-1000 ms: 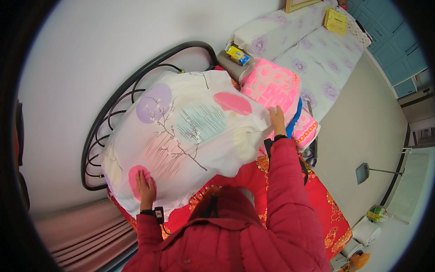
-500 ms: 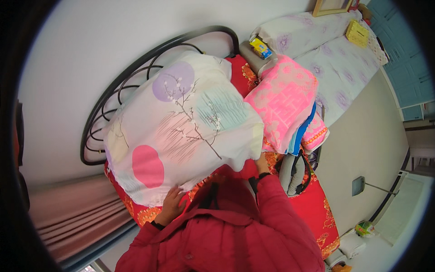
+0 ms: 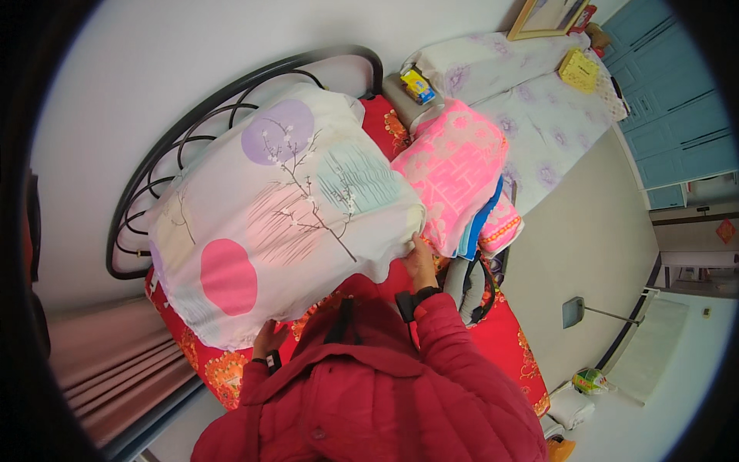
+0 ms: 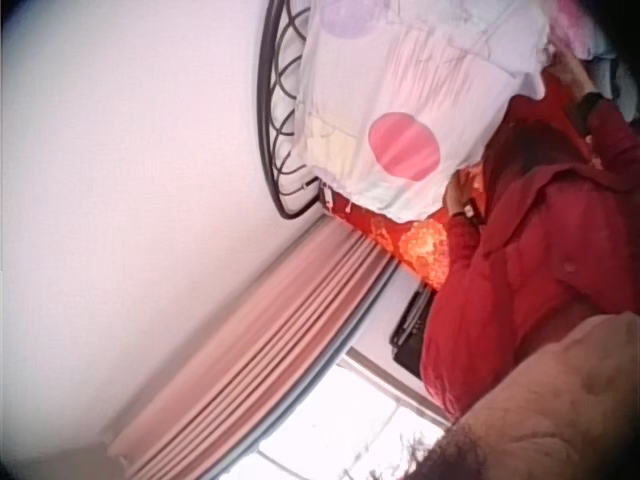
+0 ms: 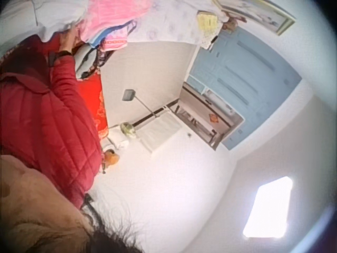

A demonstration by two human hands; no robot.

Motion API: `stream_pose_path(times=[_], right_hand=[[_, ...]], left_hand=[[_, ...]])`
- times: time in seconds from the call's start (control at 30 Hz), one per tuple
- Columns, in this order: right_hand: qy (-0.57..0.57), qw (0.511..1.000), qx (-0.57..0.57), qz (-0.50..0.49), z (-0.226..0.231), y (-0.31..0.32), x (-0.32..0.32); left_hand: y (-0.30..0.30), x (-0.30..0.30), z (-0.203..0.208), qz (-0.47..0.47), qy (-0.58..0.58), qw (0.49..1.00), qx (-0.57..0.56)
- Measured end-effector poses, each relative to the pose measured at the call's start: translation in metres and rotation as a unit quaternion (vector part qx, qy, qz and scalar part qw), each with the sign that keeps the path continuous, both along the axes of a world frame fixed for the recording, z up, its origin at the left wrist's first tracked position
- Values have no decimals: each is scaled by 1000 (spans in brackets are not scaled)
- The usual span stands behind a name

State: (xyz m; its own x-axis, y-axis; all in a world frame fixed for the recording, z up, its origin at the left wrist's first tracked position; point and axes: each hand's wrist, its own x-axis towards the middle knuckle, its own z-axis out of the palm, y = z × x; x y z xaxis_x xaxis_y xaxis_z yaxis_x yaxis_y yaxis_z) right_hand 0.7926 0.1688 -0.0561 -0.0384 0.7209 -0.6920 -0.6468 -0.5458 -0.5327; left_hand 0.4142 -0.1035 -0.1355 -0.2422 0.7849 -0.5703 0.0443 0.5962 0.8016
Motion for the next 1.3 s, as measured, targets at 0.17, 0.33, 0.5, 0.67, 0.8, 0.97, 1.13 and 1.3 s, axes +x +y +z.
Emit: stream_pose_path(times=[0.17, 0.33, 0.5, 0.67, 0.8, 0.97, 1.13, 1.3], right_hand=[[-112, 993, 45, -4, 33, 7, 29], [-160, 982, 90, -35, 33, -17, 81], [-272, 960, 6, 61, -36, -45, 82], [-447, 882, 114, 93, -6, 2, 62], [-621, 651, 407, 158, 75, 39, 23], [-628, 492, 535, 277, 74, 65, -34], [-612, 658, 244, 364, 39, 100, -8], [-664, 580, 359, 307, 62, 89, 3]], left_hand=[[1, 12, 23, 357, -401, 844, 2], [12, 22, 74, -160, 243, 957, -13], [-24, 12, 89, -176, 216, 960, 23], [-62, -28, 66, -68, 288, 951, -94], [-56, -63, 89, 301, 373, 876, -51], [21, -78, 109, 363, 450, 816, 24], [21, -92, 106, 308, 469, 819, -118], [-37, -105, 93, 406, 349, 816, -219]])
